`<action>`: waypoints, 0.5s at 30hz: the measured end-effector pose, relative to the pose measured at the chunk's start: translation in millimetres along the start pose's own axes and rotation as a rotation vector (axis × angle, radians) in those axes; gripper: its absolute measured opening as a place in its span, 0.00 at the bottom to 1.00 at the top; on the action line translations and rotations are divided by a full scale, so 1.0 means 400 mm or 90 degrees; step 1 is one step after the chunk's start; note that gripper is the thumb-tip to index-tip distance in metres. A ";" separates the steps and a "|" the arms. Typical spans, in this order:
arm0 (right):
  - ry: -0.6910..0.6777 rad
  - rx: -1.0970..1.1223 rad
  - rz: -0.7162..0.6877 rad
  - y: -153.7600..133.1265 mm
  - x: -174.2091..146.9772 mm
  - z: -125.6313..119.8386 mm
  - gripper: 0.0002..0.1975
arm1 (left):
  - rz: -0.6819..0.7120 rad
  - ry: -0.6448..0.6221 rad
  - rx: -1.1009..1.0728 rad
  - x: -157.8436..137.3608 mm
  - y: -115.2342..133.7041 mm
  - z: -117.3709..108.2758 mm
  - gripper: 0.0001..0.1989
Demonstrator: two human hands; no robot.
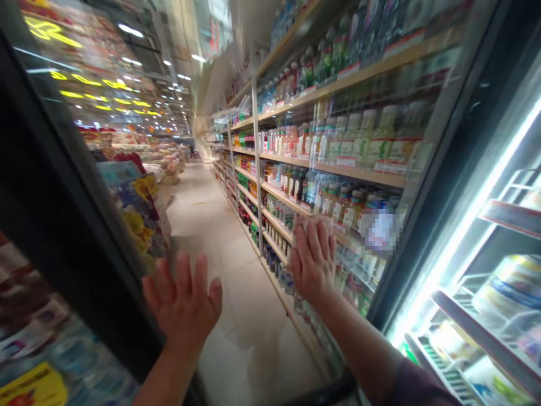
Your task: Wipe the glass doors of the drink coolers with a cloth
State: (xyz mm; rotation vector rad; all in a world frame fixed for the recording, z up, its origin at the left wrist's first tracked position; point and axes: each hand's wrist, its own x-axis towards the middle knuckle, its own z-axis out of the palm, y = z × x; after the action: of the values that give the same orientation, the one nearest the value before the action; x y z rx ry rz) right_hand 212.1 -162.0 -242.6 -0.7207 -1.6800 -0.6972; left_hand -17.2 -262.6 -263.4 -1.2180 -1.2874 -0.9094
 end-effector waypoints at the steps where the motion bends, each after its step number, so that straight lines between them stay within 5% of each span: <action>1: 0.003 -0.002 0.000 0.007 -0.022 0.001 0.33 | -0.001 -0.002 0.003 -0.001 0.000 -0.001 0.36; 7: -0.001 0.024 -0.079 0.059 -0.147 0.006 0.33 | -0.010 -0.006 -0.006 0.000 -0.006 -0.002 0.37; 11: 0.043 -0.019 0.020 0.148 -0.093 -0.010 0.34 | -0.005 0.009 -0.024 0.004 -0.002 -0.012 0.38; 15: 0.060 -0.034 0.071 0.188 -0.128 -0.006 0.34 | -0.085 -0.079 -0.056 -0.001 0.011 -0.029 0.41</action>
State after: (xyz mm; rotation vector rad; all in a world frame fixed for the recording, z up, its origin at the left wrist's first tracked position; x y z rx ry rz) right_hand 280.8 -121.0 -286.1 -0.8014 -1.5279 -0.6889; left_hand -10.6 -273.2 -263.0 -1.2849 -1.4552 -1.0079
